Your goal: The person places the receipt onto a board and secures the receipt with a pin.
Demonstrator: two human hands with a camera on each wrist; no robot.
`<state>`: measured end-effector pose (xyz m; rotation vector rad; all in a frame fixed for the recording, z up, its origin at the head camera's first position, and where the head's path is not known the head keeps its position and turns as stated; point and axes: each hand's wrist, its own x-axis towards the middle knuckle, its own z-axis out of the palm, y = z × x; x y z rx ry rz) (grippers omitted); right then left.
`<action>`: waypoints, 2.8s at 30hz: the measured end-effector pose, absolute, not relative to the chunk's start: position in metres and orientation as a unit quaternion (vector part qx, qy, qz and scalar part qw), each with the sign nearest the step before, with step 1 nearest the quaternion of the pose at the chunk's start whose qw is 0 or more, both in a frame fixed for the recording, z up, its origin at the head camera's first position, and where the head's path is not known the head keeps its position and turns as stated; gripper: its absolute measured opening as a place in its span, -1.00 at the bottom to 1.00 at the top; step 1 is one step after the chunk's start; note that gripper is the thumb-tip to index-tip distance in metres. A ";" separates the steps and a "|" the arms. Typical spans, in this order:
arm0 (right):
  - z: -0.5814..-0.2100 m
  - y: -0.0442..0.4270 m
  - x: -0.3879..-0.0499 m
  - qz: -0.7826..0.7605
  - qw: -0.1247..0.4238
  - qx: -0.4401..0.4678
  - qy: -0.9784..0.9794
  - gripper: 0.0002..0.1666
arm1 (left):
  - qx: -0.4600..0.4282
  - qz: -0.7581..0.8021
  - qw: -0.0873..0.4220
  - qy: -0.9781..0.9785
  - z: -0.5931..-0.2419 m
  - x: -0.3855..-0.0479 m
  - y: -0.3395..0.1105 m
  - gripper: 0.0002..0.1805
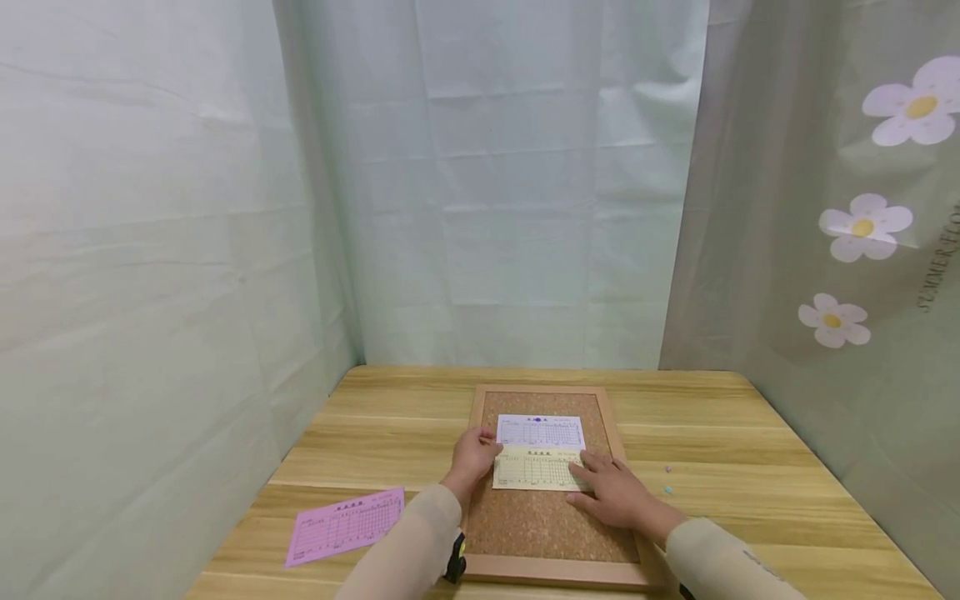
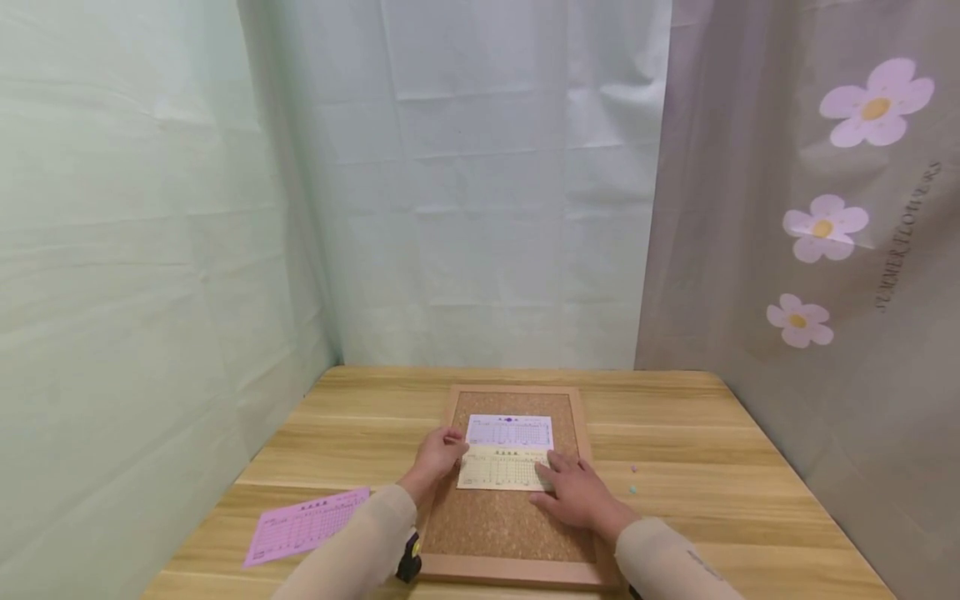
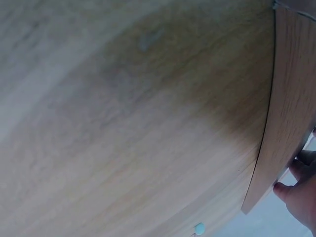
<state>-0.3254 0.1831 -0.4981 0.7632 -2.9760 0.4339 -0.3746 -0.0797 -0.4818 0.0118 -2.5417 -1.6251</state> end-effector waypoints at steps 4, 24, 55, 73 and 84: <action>-0.499 0.183 -0.326 0.139 0.025 0.248 -0.958 -0.23 | -0.022 -0.529 0.055 -0.847 -0.478 -0.374 -0.084 -0.76; -0.496 0.181 -0.323 0.139 0.017 0.243 -0.960 -0.23 | -0.200 -0.276 -0.014 -0.940 -0.481 -0.368 -0.112 -0.32; -0.492 0.184 -0.321 0.183 0.033 0.247 -0.951 -0.27 | -0.188 -0.254 -0.064 -0.947 -0.488 -0.362 -0.113 -0.32; -0.453 0.214 -0.336 0.544 0.035 0.054 -0.837 -0.35 | -0.189 -0.263 -0.071 -0.943 -0.485 -0.364 -0.116 -0.29; -0.429 0.250 -0.338 0.677 0.027 -0.001 -0.736 -0.22 | -0.189 -0.260 -0.069 -0.944 -0.485 -0.365 -0.115 -0.31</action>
